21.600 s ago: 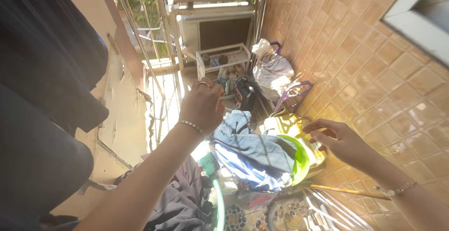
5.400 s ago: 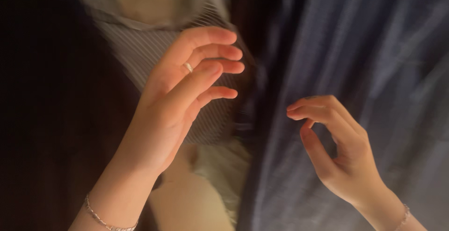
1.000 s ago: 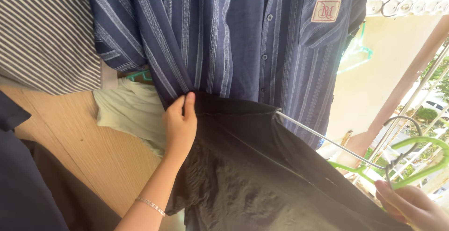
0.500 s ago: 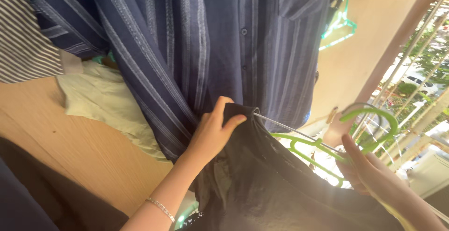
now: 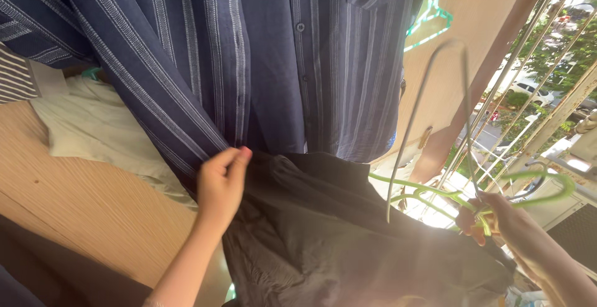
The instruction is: The person removes clothes from hangers on a balcony rack and places them into a top-loading washing machine. They also take clothes from a laundry basket and load them into the machine, handling items one at a time.
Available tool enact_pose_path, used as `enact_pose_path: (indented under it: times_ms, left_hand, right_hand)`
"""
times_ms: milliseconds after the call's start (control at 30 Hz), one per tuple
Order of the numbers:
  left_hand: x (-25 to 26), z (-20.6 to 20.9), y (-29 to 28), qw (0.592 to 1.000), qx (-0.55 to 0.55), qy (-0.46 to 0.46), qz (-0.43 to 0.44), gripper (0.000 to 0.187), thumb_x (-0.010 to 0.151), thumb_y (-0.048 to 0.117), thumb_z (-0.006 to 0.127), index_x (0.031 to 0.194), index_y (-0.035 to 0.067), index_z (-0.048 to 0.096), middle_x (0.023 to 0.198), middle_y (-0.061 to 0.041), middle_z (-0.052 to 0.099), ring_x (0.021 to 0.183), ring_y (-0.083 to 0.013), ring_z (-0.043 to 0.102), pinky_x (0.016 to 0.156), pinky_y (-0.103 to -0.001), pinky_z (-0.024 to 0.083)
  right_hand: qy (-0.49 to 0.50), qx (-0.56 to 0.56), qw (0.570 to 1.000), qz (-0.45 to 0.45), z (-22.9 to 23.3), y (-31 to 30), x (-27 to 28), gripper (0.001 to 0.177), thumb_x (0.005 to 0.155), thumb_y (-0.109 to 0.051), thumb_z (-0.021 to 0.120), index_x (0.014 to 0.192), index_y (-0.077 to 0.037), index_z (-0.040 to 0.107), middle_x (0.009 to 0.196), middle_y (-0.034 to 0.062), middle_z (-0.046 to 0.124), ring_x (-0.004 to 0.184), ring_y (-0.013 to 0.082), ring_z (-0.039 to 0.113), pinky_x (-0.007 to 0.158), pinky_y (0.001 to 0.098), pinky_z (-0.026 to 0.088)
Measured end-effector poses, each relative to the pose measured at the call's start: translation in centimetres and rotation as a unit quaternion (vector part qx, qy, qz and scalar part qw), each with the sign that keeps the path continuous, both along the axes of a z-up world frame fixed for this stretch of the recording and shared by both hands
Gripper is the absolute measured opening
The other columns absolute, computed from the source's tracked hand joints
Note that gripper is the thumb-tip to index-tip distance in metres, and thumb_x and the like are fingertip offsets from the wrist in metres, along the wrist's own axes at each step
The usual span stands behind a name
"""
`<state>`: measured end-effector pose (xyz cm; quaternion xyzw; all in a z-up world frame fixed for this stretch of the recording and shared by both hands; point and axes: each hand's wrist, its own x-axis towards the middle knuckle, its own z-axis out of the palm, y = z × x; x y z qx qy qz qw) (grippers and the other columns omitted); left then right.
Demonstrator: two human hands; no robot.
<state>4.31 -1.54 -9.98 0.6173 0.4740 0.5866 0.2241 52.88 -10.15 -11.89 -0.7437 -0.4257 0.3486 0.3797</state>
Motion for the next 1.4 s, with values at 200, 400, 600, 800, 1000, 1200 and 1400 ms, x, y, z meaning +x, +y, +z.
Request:
enact_pose_path:
  times_ms: [200,400,600,800,1000,1200,1400]
  left_hand:
    - [2.5,-4.8,0.7,0.991,-0.034,-0.031,-0.126,0.035,0.110,0.030,0.052,0.107,-0.002,0.064,0.088,-0.008,0.058,0.078,-0.0126,0.052,0.074,-0.028,0.046]
    - [3.6,-6.1,-0.3,0.969,0.220,0.107,-0.038,0.057,0.103,0.033,0.065,0.136,-0.009,0.048,0.135,-0.027,0.056,0.128,-0.0394,0.054,0.109,-0.044,0.041]
    - [3.5,-4.0,-1.3,0.968,-0.202,0.146,-0.010,0.080,0.090,0.040,0.082,0.148,-0.001,0.047,0.103,-0.027,0.059,0.097,-0.0392,0.064,0.085,-0.041,0.051]
    - [1.0,-3.1,-1.6,0.993,0.039,-0.085,-0.074,0.040,0.090,0.030,0.078,0.110,-0.004,0.071,0.093,-0.010,0.075,0.087,-0.0102,0.067,0.078,-0.028,0.052]
    - [-1.6,-3.7,-1.9,0.996,-0.051,-0.013,-0.073,0.035,0.087,0.031,0.078,0.100,-0.001,0.074,0.083,-0.011,0.079,0.076,-0.0167,0.072,0.070,-0.031,0.055]
    - [1.2,-3.4,-2.7,0.988,-0.061,0.129,-0.051,0.050,0.083,0.037,0.079,0.112,-0.002,0.069,0.078,-0.024,0.072,0.072,-0.0329,0.072,0.070,-0.040,0.053]
    - [-1.0,-4.4,-0.9,0.976,-0.132,0.171,-0.018,0.050,0.088,0.039,0.073,0.118,0.000,0.067,0.076,-0.027,0.068,0.069,-0.0394,0.070,0.069,-0.045,0.053]
  right_hand:
    - [-0.042,0.019,0.996,0.070,1.8,0.6,-4.2,0.061,0.105,-0.056,0.043,0.079,-0.004,0.063,0.064,0.0095,0.053,0.065,0.0227,0.051,0.095,0.0381,0.043]
    - [-0.128,-0.021,0.982,0.140,3.8,1.4,-5.2,0.073,0.107,-0.062,0.031,0.072,-0.002,0.055,0.064,0.0078,0.048,0.062,0.0225,0.046,0.085,0.0457,0.047]
    - [-0.145,-0.072,0.977,0.138,4.2,2.0,-3.1,0.070,0.111,-0.055,0.030,0.084,-0.005,0.071,0.062,0.0153,0.052,0.068,0.0270,0.052,0.085,0.0526,0.048]
    - [0.141,-0.032,0.989,-0.033,4.1,1.0,-0.3,0.054,0.108,-0.039,0.029,0.090,-0.003,0.065,0.063,0.0116,0.055,0.068,0.0245,0.056,0.095,0.0514,0.043]
    - [0.119,0.066,0.991,0.005,3.5,0.3,3.2,0.052,0.110,-0.040,0.030,0.092,-0.003,0.063,0.068,0.0100,0.057,0.069,0.0228,0.056,0.093,0.0483,0.044]
    - [0.107,0.177,0.977,0.053,3.4,3.5,7.6,0.051,0.111,-0.041,0.032,0.094,-0.003,0.061,0.073,0.0084,0.059,0.069,0.0211,0.057,0.092,0.0453,0.044]
    - [0.035,0.126,0.989,0.071,2.1,3.7,9.5,0.050,0.112,-0.042,0.033,0.096,-0.002,0.058,0.077,0.0067,0.060,0.070,0.0194,0.058,0.090,0.0422,0.045]
